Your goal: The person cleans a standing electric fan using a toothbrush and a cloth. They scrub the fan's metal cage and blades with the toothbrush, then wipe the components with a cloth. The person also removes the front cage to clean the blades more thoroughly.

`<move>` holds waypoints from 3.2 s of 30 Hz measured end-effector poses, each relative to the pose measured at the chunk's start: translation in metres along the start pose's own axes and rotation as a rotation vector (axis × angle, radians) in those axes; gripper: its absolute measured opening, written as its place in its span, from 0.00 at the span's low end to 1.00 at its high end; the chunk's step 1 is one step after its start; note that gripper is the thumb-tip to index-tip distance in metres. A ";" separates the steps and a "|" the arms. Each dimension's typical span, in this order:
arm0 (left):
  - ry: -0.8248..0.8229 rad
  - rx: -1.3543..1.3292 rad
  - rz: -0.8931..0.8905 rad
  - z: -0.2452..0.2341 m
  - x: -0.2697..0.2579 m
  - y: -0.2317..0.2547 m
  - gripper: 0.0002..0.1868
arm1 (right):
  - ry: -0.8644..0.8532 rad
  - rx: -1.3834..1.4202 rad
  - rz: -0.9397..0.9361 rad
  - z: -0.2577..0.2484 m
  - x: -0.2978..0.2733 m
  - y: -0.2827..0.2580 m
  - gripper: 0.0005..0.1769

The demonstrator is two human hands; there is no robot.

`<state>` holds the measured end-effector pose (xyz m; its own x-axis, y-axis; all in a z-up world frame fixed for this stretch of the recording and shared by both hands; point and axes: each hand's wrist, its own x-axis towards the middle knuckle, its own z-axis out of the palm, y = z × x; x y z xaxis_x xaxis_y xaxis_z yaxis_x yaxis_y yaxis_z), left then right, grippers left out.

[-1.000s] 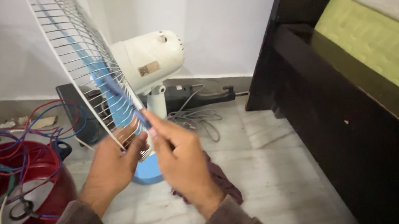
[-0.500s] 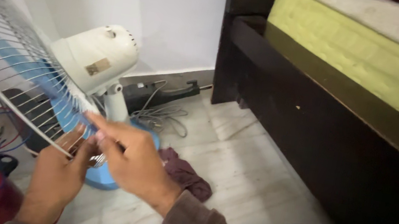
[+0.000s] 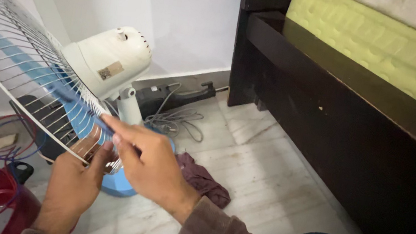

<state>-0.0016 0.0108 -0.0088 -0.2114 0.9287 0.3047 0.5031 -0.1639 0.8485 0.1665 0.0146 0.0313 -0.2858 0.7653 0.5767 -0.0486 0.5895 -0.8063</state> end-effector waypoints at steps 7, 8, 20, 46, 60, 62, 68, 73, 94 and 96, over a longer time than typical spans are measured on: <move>0.052 -0.046 0.008 0.003 0.004 -0.007 0.25 | 0.083 -0.097 -0.138 0.004 0.004 0.008 0.19; 0.060 -0.044 0.022 0.003 0.005 -0.005 0.25 | 0.068 -0.076 -0.112 0.004 0.001 0.008 0.19; 0.083 -0.074 0.075 -0.002 -0.005 0.005 0.15 | -0.021 0.053 0.191 0.007 0.005 0.035 0.23; 0.123 -0.220 0.158 0.009 -0.046 -0.051 0.21 | -0.081 0.030 0.098 0.017 -0.006 0.042 0.22; 0.148 -0.271 0.090 0.004 -0.050 -0.036 0.22 | -0.028 -0.047 0.113 0.022 -0.009 0.026 0.22; 0.151 -0.258 0.088 0.003 -0.049 -0.036 0.22 | -0.044 -0.043 0.130 0.022 -0.010 0.026 0.22; 0.144 -0.243 0.048 0.005 -0.048 -0.038 0.22 | -0.094 0.028 0.125 0.018 -0.010 0.033 0.23; 0.149 -0.267 0.208 0.005 -0.045 -0.038 0.21 | -0.019 0.058 0.099 0.026 -0.009 0.040 0.22; 0.086 -0.144 0.046 0.006 -0.036 -0.042 0.20 | -0.095 0.080 0.232 0.010 -0.003 0.037 0.23; 0.072 -0.083 0.027 0.003 -0.036 -0.040 0.20 | -0.063 0.056 0.212 0.011 -0.002 0.038 0.21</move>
<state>-0.0120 -0.0155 -0.0553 -0.2597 0.8978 0.3557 0.4387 -0.2184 0.8717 0.1550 0.0329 -0.0015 -0.3546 0.8518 0.3857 -0.0336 0.4007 -0.9156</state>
